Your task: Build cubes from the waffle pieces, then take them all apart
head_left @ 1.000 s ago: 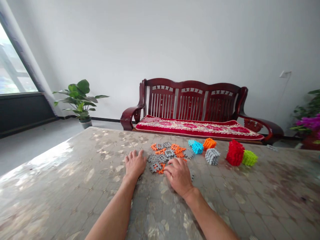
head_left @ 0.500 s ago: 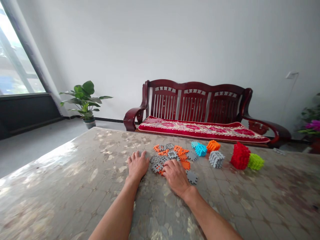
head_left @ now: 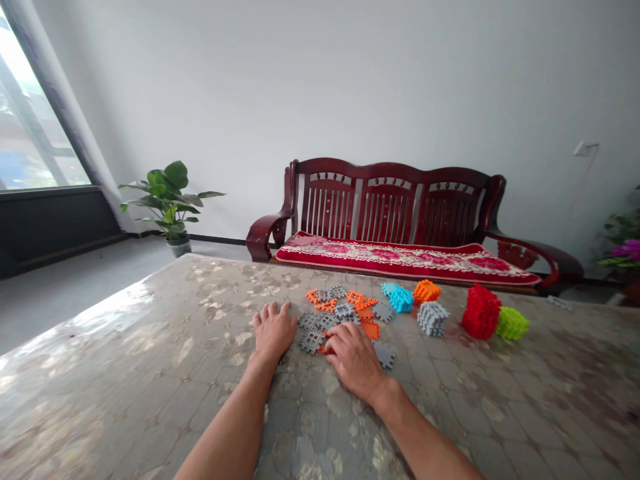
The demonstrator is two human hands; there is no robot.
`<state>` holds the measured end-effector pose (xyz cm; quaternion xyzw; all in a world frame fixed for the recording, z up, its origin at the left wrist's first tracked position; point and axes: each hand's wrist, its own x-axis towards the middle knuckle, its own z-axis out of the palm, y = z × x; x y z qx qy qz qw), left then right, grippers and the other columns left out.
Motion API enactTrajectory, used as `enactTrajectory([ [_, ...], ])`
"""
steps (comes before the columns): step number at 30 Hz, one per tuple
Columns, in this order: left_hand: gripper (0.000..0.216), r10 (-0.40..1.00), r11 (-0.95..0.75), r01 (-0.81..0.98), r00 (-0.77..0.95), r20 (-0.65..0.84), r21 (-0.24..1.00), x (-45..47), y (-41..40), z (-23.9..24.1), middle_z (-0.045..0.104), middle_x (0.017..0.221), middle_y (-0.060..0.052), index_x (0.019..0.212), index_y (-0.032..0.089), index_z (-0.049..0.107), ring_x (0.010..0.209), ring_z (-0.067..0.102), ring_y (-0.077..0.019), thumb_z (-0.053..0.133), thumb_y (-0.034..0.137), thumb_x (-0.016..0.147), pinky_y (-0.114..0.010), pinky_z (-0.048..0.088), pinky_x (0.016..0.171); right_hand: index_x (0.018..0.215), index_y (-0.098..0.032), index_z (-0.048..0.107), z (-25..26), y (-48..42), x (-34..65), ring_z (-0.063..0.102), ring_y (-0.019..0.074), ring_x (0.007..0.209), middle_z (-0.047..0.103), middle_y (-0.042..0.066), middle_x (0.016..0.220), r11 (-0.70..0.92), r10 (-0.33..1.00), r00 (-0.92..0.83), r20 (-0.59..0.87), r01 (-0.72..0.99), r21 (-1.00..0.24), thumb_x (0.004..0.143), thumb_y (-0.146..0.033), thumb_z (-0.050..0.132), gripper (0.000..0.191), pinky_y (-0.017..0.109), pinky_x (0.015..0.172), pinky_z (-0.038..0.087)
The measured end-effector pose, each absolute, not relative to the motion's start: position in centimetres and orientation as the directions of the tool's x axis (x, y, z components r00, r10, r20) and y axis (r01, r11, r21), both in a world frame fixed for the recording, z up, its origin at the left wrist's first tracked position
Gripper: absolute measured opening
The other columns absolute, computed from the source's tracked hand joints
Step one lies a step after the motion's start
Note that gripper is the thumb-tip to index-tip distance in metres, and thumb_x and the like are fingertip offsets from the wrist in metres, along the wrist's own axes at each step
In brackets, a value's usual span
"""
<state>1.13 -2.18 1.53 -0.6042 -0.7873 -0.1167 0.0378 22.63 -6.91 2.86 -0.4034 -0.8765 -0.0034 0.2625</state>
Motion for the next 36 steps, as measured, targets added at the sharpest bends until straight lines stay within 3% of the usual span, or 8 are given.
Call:
enactTrajectory([
  [4, 0.05, 0.942, 0.243, 0.959, -0.27, 0.202, 0.147, 1.1, -2.1, 1.5, 0.049, 0.144, -0.015, 0.138, 0.027, 0.053, 0.133, 0.04, -0.0318, 0.04, 0.043, 0.093, -0.049, 0.025, 0.11, 0.093, -0.025, 0.064, 3.0, -6.6, 22.4, 0.052, 0.0237, 0.101, 0.064, 0.003, 0.101, 0.644, 0.725, -0.511, 0.461, 0.741, -0.191, 0.08, -0.03, 0.077, 0.02, 0.039, 0.091, 0.042],
  [11, 0.05, 0.945, 0.241, 0.96, -0.266, 0.188, 0.145, 1.1, -2.3, 1.7, 0.049, 0.144, -0.015, 0.139, 0.026, 0.052, 0.134, 0.04, -0.0319, 0.04, 0.043, 0.093, -0.049, 0.025, 0.11, 0.086, -0.023, 0.061, 2.4, -6.2, 22.1, 0.052, 0.0223, 0.098, 0.063, 0.003, 0.096, 0.639, 0.721, -0.515, 0.463, 0.753, -0.157, 0.084, -0.025, 0.072, 0.011, 0.038, 0.089, 0.042],
  [16, 0.05, 0.944, 0.249, 0.958, -0.274, 0.186, 0.145, 1.0, -2.1, 1.6, 0.05, 0.143, -0.014, 0.138, 0.027, 0.053, 0.133, 0.041, -0.0318, 0.039, 0.044, 0.093, -0.049, 0.025, 0.11, 0.087, -0.024, 0.061, 2.6, -5.5, 23.3, 0.054, 0.02, 0.1, 0.066, 0.002, 0.102, 0.624, 0.746, -0.427, 0.511, 0.716, -0.313, 0.091, -0.022, 0.06, 0.005, 0.035, 0.091, 0.042],
  [23, 0.051, 0.946, 0.243, 0.96, -0.267, 0.185, 0.141, 0.9, -2.1, 1.7, 0.049, 0.144, -0.015, 0.139, 0.027, 0.053, 0.133, 0.042, -0.0314, 0.038, 0.044, 0.093, -0.048, 0.027, 0.109, 0.091, -0.022, 0.063, 1.8, -2.4, 26.1, 0.058, 0.02, 0.101, 0.069, 0.004, 0.101, 0.511, 0.837, -0.188, 0.514, 0.606, -0.61, 0.095, -0.027, 0.044, 0.02, 0.033, 0.091, 0.043],
  [25, 0.051, 0.945, 0.244, 0.958, -0.269, 0.184, 0.148, 0.7, -2.1, 1.7, 0.05, 0.144, -0.014, 0.139, 0.027, 0.053, 0.132, 0.043, -0.0307, 0.038, 0.043, 0.093, -0.047, 0.027, 0.109, 0.093, -0.022, 0.062, 2.0, -1.8, 27.1, 0.057, 0.0208, 0.102, 0.068, 0.005, 0.103, 0.495, 0.831, -0.154, 0.534, 0.643, -0.585, 0.094, -0.027, 0.043, 0.02, 0.034, 0.092, 0.043],
  [31, 0.049, 0.942, 0.25, 0.953, -0.28, 0.186, 0.169, 0.4, -1.9, 1.8, 0.052, 0.142, -0.012, 0.137, 0.028, 0.055, 0.13, 0.046, -0.0285, 0.039, 0.039, 0.092, -0.044, 0.029, 0.108, 0.093, -0.022, 0.062, 2.2, -1.5, 29.8, 0.053, 0.0243, 0.098, 0.067, 0.007, 0.102, 0.382, 0.803, -0.126, 0.583, 0.86, -0.34, 0.091, -0.027, 0.052, 0.012, 0.037, 0.088, 0.04],
  [36, 0.049, 0.94, 0.251, 0.955, -0.28, 0.194, 0.161, 0.5, -2.0, 1.8, 0.052, 0.143, -0.012, 0.136, 0.029, 0.056, 0.13, 0.046, -0.0291, 0.039, 0.041, 0.092, -0.045, 0.03, 0.107, 0.099, -0.022, 0.063, 1.1, -1.3, 30.8, 0.056, 0.0237, 0.101, 0.068, 0.007, 0.106, 0.292, 0.817, -0.003, 0.576, 0.865, -0.409, 0.088, -0.03, 0.053, 0.018, 0.037, 0.091, 0.04],
])
